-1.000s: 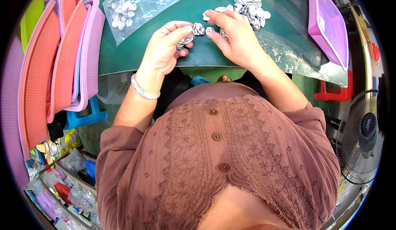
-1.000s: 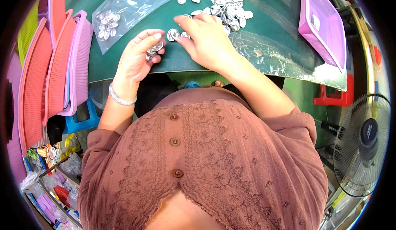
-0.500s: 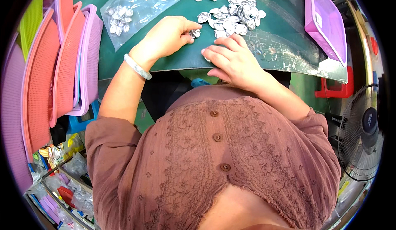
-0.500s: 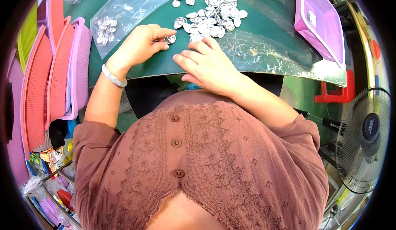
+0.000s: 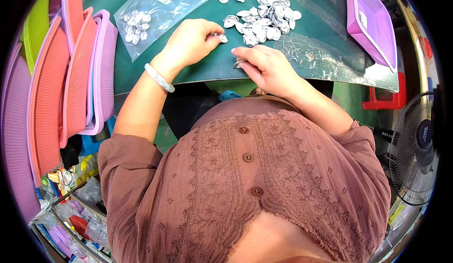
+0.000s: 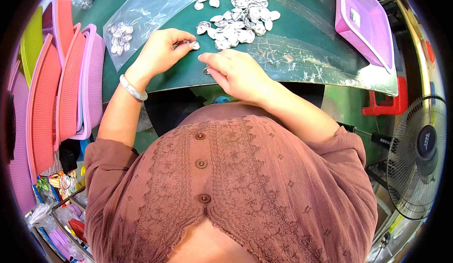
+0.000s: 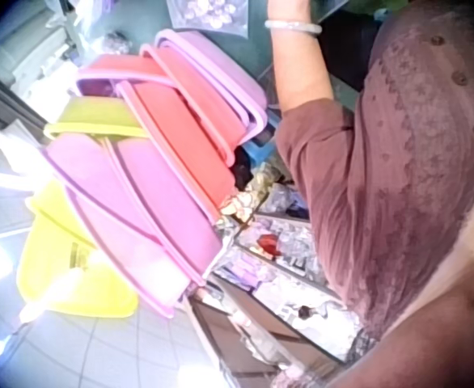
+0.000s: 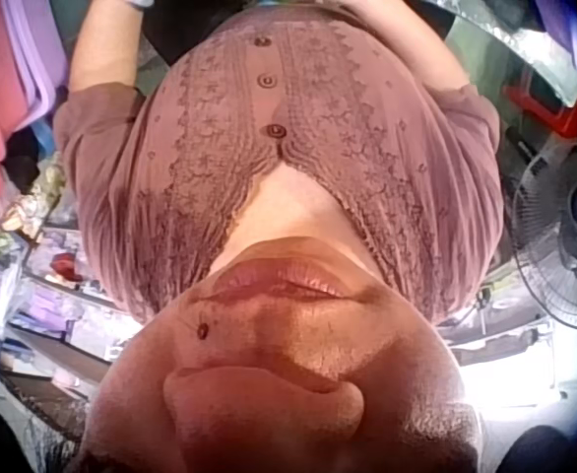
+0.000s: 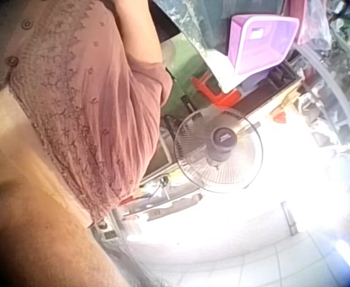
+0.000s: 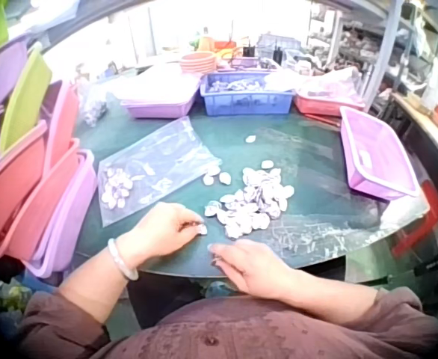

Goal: The person picks up small silver-colored metal pieces from a table, inspects them by turning them over, and places them into a clear plastic bag. The person repeats this process, handling the pieces one at a time and occasionally gathering them into a pile before bagging them.

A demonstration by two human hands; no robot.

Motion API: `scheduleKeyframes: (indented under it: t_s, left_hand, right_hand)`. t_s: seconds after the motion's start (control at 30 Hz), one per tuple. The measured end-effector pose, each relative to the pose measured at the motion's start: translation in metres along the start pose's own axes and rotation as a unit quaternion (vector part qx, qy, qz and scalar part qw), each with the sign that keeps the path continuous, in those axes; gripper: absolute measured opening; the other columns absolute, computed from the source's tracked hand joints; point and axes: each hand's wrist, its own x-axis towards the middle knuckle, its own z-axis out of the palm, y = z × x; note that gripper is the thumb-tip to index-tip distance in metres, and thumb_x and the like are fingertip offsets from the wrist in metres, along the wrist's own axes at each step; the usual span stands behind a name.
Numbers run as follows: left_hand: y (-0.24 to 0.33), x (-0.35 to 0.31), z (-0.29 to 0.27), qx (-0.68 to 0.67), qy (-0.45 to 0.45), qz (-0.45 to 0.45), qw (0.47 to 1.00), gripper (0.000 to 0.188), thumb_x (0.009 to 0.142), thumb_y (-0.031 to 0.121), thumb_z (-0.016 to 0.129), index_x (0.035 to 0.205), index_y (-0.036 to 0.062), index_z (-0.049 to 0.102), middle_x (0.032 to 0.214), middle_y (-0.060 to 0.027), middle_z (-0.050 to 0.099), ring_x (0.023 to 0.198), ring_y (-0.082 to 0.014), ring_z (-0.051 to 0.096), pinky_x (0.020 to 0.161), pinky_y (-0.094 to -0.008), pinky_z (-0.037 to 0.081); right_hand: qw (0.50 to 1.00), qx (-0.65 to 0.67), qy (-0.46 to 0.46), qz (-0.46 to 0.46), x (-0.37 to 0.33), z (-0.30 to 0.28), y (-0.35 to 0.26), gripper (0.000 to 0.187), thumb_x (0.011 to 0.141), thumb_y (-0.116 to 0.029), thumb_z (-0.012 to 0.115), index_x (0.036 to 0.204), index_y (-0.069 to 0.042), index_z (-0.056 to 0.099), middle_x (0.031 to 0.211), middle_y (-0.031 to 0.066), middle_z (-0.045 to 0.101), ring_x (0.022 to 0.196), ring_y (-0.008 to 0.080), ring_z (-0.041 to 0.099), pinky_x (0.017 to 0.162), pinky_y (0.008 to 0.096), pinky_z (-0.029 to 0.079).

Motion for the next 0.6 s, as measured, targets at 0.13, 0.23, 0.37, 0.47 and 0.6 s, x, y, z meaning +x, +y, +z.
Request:
scheduleKeyframes:
  t_s: [0.13, 0.23, 0.37, 0.47, 0.6]
  left_hand:
    - [0.005, -0.002, -0.001, 0.096, -0.005, 0.051, 0.994, 0.027, 0.073, 0.023, 0.063, 0.097, 0.0088, 0.065, 0.078, -0.0112, 0.064, 0.077, -0.0284, 0.061, 0.068, -0.0363, 0.048]
    - [0.008, -0.001, -0.001, 0.139, 0.009, 0.072, 0.988, 0.025, 0.074, 0.025, 0.062, 0.094, 0.0094, 0.066, 0.079, -0.0109, 0.064, 0.079, -0.0287, 0.061, 0.069, -0.0374, 0.048]
    - [0.008, 0.004, -0.002, 0.121, 0.024, 0.029, 0.992, 0.023, 0.075, 0.026, 0.06, 0.089, 0.0094, 0.067, 0.078, -0.0107, 0.064, 0.075, -0.0281, 0.061, 0.068, -0.0372, 0.048]
    - [0.012, 0.009, -0.006, 0.005, 0.018, -0.091, 0.996, 0.02, 0.078, 0.02, 0.061, 0.088, 0.0043, 0.067, 0.074, -0.0108, 0.064, 0.068, -0.0181, 0.061, 0.063, -0.0297, 0.047]
    - [-0.006, 0.015, -0.006, -0.17, 0.055, -0.149, 0.973, 0.022, 0.076, 0.021, 0.061, 0.087, 0.0028, 0.067, 0.069, -0.0075, 0.064, 0.061, -0.013, 0.059, 0.058, -0.0281, 0.046]
  right_hand:
    - [0.998, 0.043, 0.014, 0.036, 0.002, 0.001, 0.001, 0.025, 0.077, -0.005, 0.059, 0.102, -0.006, 0.059, 0.083, 0.0124, 0.061, 0.074, 0.0284, 0.059, 0.065, 0.0343, 0.048]
    - [0.994, 0.084, 0.023, 0.068, 0.002, 0.002, 0.001, 0.024, 0.078, -0.006, 0.057, 0.102, -0.006, 0.059, 0.086, 0.0134, 0.062, 0.077, 0.0286, 0.061, 0.068, 0.0334, 0.049]
    - [0.975, 0.163, 0.02, 0.15, 0.003, 0.001, 0.004, 0.025, 0.079, -0.004, 0.056, 0.104, -0.003, 0.058, 0.085, 0.0123, 0.064, 0.074, 0.0207, 0.063, 0.068, 0.0283, 0.049]
    - [0.949, 0.241, 0.01, 0.204, 0.002, 0.001, 0.013, 0.028, 0.083, -0.002, 0.055, 0.111, -0.002, 0.054, 0.087, 0.0058, 0.063, 0.075, 0.0103, 0.059, 0.069, 0.0225, 0.048]
    - [0.87, 0.381, -0.02, 0.312, 0.016, -0.01, 0.011, 0.027, 0.085, -0.004, 0.053, 0.112, 0.001, 0.052, 0.081, 0.0054, 0.062, 0.067, 0.0084, 0.055, 0.063, 0.0214, 0.046]
